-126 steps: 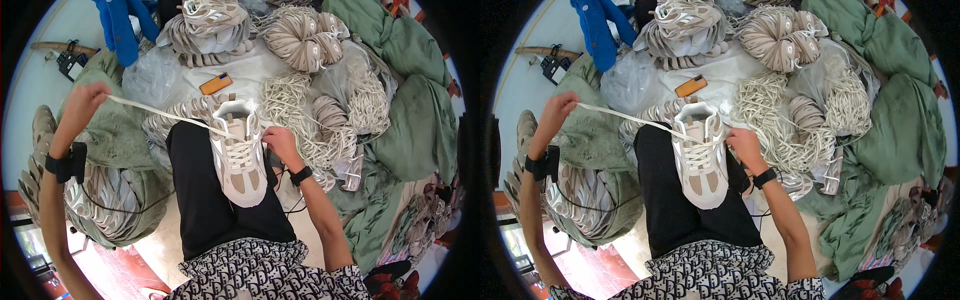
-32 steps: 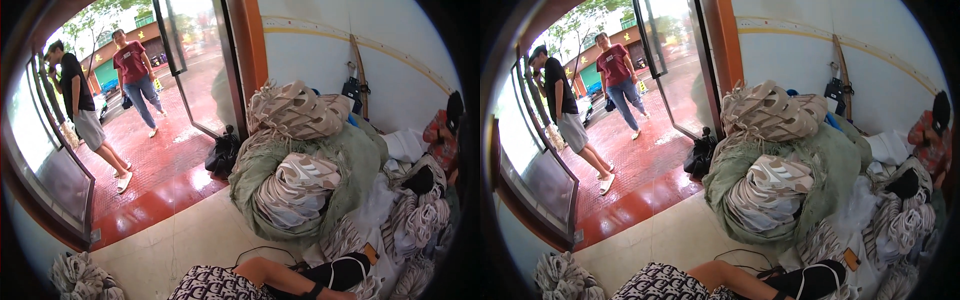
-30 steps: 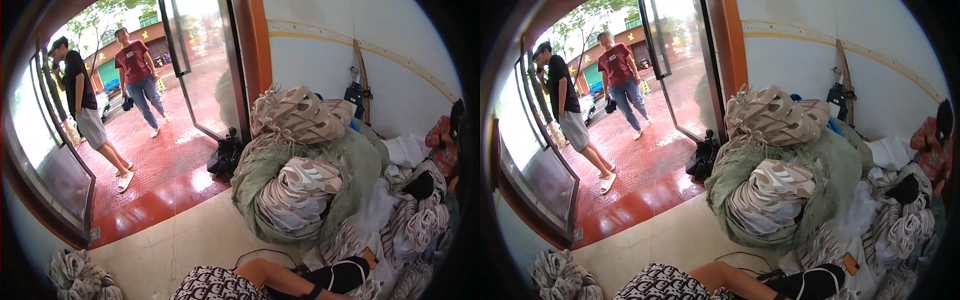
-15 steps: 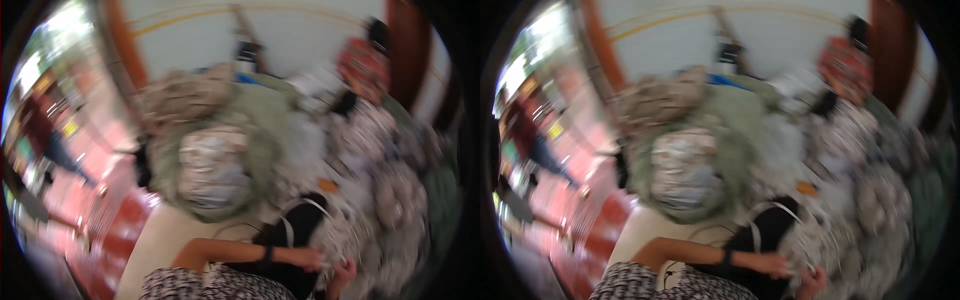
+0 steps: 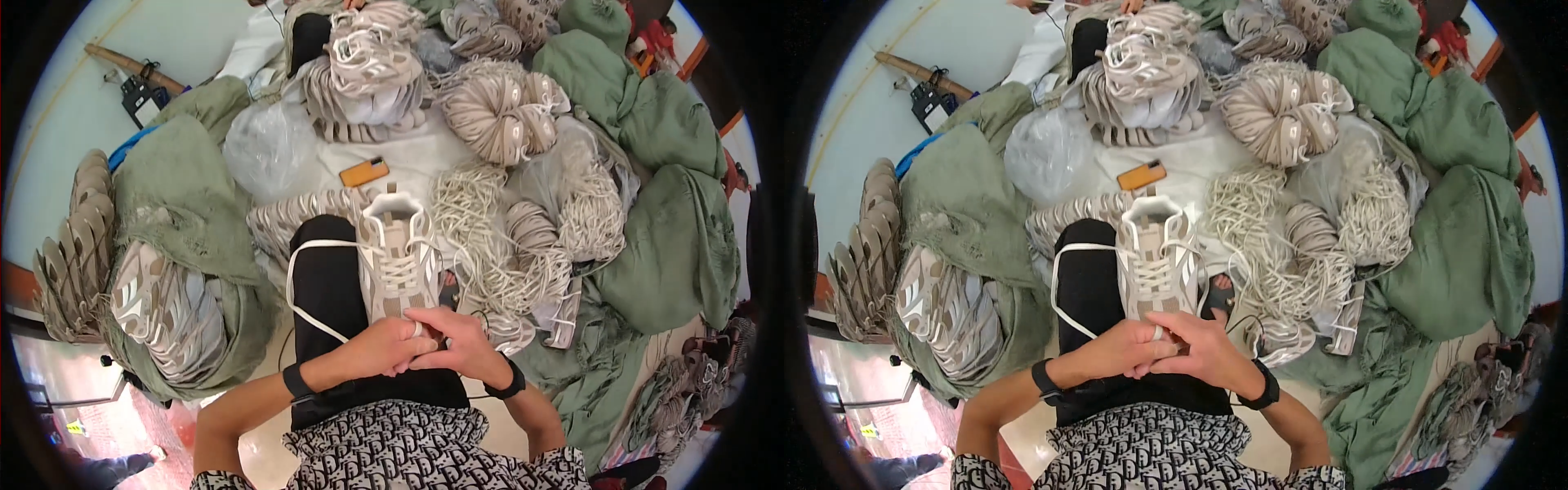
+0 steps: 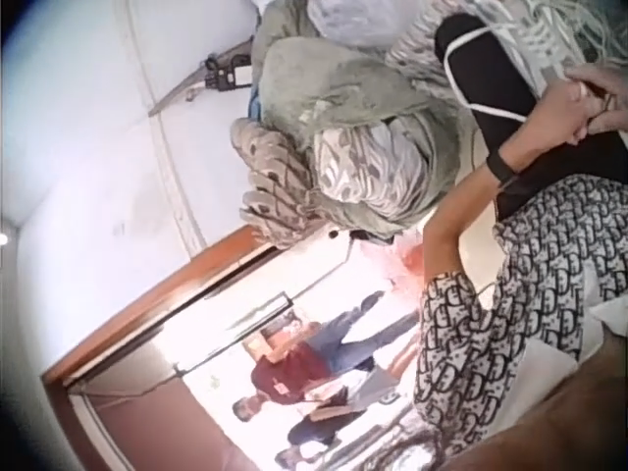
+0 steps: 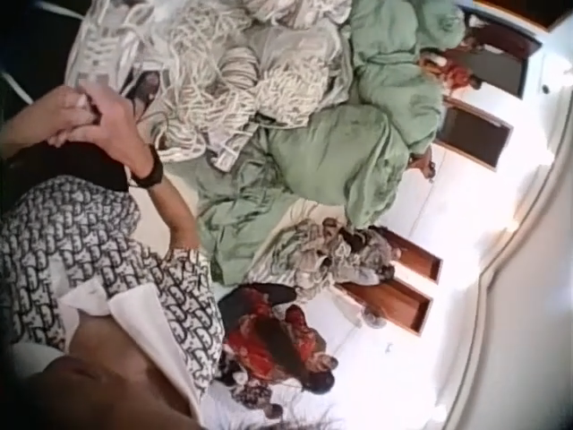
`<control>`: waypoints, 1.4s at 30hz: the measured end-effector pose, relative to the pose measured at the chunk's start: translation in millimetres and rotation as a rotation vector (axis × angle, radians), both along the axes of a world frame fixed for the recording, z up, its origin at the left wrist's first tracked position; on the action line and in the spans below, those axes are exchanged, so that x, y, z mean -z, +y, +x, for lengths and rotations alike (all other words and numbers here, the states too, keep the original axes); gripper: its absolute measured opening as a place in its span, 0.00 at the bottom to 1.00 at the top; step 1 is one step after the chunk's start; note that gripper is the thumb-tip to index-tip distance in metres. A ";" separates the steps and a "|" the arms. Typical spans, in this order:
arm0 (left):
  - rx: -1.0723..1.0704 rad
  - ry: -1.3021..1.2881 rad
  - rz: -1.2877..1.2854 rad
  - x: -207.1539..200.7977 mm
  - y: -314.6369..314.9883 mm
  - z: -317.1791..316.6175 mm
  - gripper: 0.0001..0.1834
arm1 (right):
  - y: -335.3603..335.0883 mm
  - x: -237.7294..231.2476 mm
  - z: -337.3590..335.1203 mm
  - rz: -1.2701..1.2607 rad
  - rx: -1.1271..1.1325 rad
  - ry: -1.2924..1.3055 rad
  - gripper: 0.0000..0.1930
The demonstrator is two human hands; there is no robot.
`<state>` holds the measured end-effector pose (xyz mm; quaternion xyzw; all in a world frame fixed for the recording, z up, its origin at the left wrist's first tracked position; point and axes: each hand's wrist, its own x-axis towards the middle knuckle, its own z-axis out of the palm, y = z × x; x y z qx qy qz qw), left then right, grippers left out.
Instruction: The recorder is lacing a white and tan sneaker while surrounded by bundles of shoe components.
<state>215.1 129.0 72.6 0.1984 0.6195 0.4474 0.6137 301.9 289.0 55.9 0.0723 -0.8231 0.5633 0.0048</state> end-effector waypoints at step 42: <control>-0.274 0.687 0.113 37.5 -39.5 -14.9 0.08 | -19.5 41.9 -58.4 0.072 0.047 0.356 0.06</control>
